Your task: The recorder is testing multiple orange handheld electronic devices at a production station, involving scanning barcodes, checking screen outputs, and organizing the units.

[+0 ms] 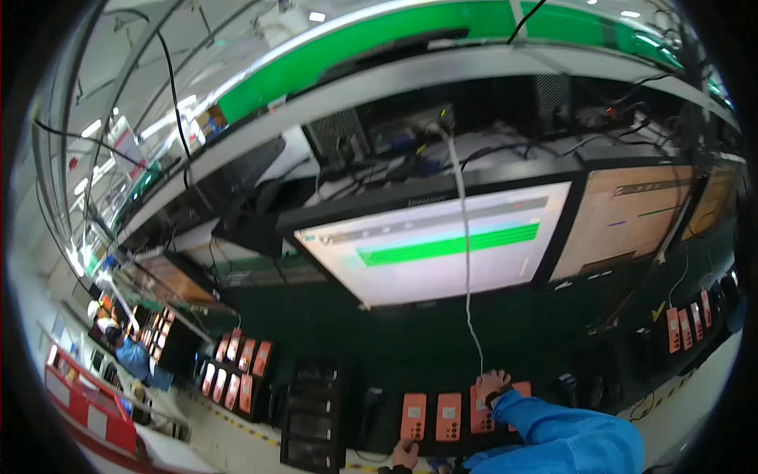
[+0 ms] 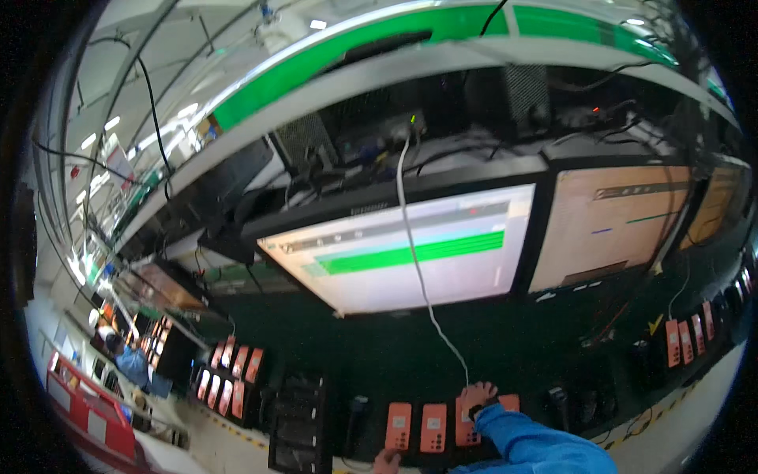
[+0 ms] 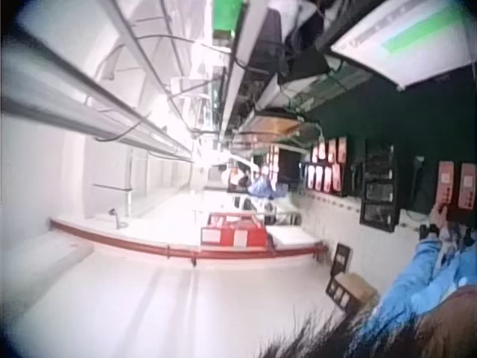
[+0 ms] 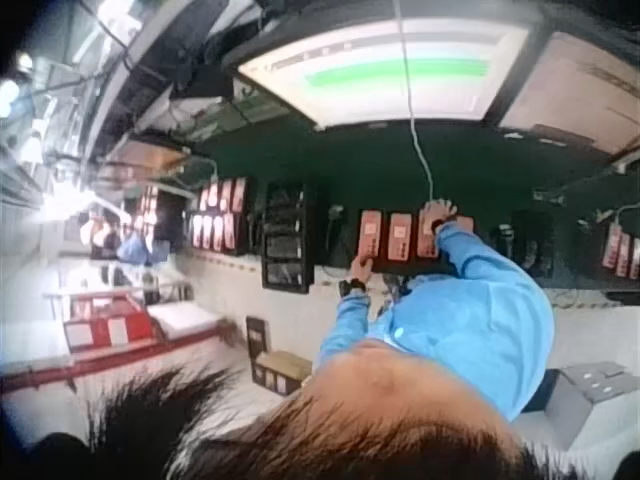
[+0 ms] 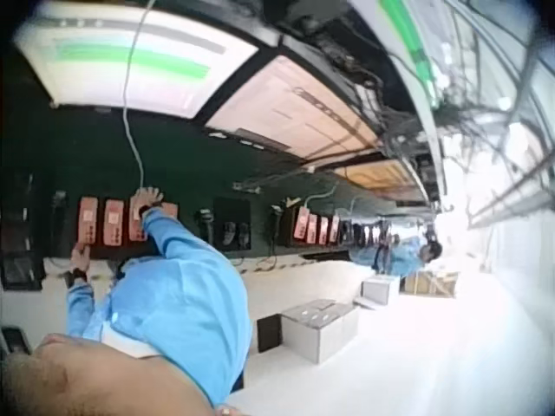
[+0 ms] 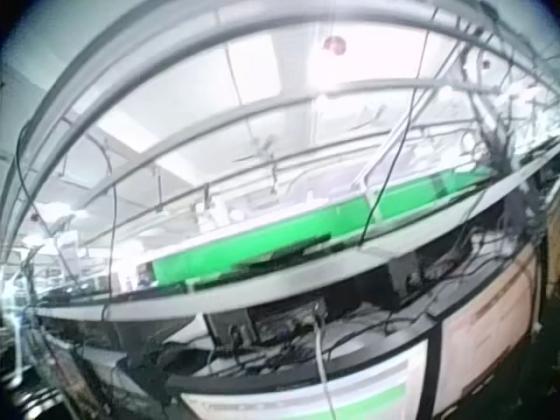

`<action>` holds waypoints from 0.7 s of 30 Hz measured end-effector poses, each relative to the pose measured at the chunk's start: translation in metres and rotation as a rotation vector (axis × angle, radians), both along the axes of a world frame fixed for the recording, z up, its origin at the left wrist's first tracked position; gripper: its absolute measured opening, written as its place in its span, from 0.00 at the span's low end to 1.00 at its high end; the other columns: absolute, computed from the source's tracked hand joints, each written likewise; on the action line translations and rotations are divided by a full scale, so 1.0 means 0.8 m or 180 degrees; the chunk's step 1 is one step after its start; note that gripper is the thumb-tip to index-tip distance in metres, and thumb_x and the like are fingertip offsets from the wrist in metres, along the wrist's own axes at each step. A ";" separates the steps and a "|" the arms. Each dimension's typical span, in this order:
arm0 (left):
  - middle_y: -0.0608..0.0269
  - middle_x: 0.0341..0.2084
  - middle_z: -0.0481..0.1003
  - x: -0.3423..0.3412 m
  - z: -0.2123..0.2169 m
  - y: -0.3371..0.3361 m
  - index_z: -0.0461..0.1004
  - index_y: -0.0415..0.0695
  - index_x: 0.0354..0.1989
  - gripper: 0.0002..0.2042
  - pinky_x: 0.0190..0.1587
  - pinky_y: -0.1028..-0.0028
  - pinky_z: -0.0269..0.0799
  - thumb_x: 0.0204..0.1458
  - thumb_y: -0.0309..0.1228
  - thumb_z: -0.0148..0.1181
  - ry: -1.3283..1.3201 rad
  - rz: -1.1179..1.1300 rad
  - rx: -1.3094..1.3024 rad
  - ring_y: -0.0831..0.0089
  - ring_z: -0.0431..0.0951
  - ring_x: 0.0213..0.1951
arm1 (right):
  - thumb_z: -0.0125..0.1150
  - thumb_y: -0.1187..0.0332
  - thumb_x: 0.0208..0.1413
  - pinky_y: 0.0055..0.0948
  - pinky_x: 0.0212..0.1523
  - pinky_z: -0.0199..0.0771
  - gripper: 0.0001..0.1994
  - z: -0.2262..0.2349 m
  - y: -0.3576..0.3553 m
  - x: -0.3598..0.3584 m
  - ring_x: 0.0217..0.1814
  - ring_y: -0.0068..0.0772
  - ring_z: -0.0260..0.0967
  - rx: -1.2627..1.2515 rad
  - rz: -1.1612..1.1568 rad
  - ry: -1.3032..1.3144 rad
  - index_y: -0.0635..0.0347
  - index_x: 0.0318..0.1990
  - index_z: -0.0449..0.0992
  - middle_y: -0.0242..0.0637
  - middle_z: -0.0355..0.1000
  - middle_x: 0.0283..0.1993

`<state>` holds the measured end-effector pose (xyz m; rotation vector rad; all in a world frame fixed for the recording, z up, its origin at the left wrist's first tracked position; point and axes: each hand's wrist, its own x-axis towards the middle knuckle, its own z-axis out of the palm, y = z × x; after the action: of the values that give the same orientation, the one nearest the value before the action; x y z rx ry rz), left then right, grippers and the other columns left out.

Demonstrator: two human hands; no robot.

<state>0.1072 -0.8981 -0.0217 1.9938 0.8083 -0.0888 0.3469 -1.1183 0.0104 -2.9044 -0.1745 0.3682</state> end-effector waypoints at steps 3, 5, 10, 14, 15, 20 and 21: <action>0.57 0.30 0.76 -0.042 0.030 -0.011 0.73 0.38 0.38 0.10 0.43 0.70 0.70 0.47 0.26 0.55 -0.0923 0.0508 0.0207 0.67 0.76 0.36 | 0.40 0.61 0.56 0.48 0.38 0.64 0.13 -0.002 0.003 0.002 0.36 0.51 0.66 0.1036 -0.0137 -0.0961 0.58 0.30 0.70 0.46 0.71 0.30; 0.58 0.31 0.76 -0.067 0.044 -0.012 0.72 0.38 0.37 0.09 0.37 0.73 0.71 0.47 0.25 0.53 -0.0700 0.1022 -0.0249 0.70 0.76 0.34 | 0.41 0.61 0.57 0.46 0.17 0.65 0.12 -0.007 -0.002 -0.005 0.19 0.51 0.66 0.1108 -0.0162 -0.0913 0.58 0.27 0.67 0.45 0.68 0.19; 0.60 0.34 0.75 -0.109 0.057 -0.026 0.69 0.41 0.40 0.10 0.29 0.74 0.74 0.49 0.24 0.51 -0.0215 0.1842 -0.0900 0.72 0.74 0.33 | 0.36 0.58 0.60 0.56 0.25 0.65 0.15 -0.020 -0.010 -0.025 0.26 0.59 0.68 0.1284 -0.0527 -0.0006 0.60 0.34 0.63 0.53 0.71 0.24; 0.62 0.36 0.74 -0.099 0.049 -0.006 0.68 0.42 0.43 0.10 0.27 0.75 0.72 0.51 0.27 0.51 -0.0263 0.1803 -0.1256 0.74 0.74 0.34 | 0.43 0.61 0.57 0.48 0.39 0.61 0.11 -0.025 -0.010 -0.037 0.38 0.51 0.64 0.1277 -0.0366 -0.1526 0.59 0.31 0.66 0.46 0.69 0.32; 0.62 0.36 0.74 -0.088 0.048 0.009 0.68 0.43 0.43 0.11 0.27 0.75 0.72 0.51 0.28 0.51 -0.0332 0.1522 -0.1304 0.74 0.73 0.34 | 0.44 0.63 0.56 0.45 0.41 0.60 0.10 -0.024 -0.014 -0.041 0.39 0.50 0.62 0.1404 -0.0458 -0.1738 0.60 0.30 0.67 0.45 0.68 0.33; 0.61 0.36 0.73 -0.002 0.024 0.089 0.68 0.40 0.44 0.13 0.37 0.75 0.70 0.48 0.27 0.55 -0.1111 0.0648 -0.0601 0.72 0.73 0.35 | 0.44 0.66 0.55 0.45 0.38 0.61 0.10 -0.013 -0.065 -0.095 0.37 0.53 0.62 0.1807 -0.0397 -0.1157 0.63 0.31 0.69 0.48 0.67 0.32; 0.59 0.36 0.73 0.019 0.019 0.106 0.67 0.40 0.44 0.15 0.39 0.74 0.69 0.46 0.26 0.56 -0.1203 0.0507 -0.0262 0.69 0.73 0.37 | 0.45 0.65 0.55 0.46 0.35 0.62 0.11 -0.011 -0.076 -0.112 0.34 0.55 0.62 0.2036 -0.0377 -0.1349 0.63 0.31 0.68 0.50 0.66 0.29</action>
<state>0.1225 -0.8135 -0.0069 1.7869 0.7002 0.3330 0.2571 -1.1789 0.0017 -2.2994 -0.1478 -0.2846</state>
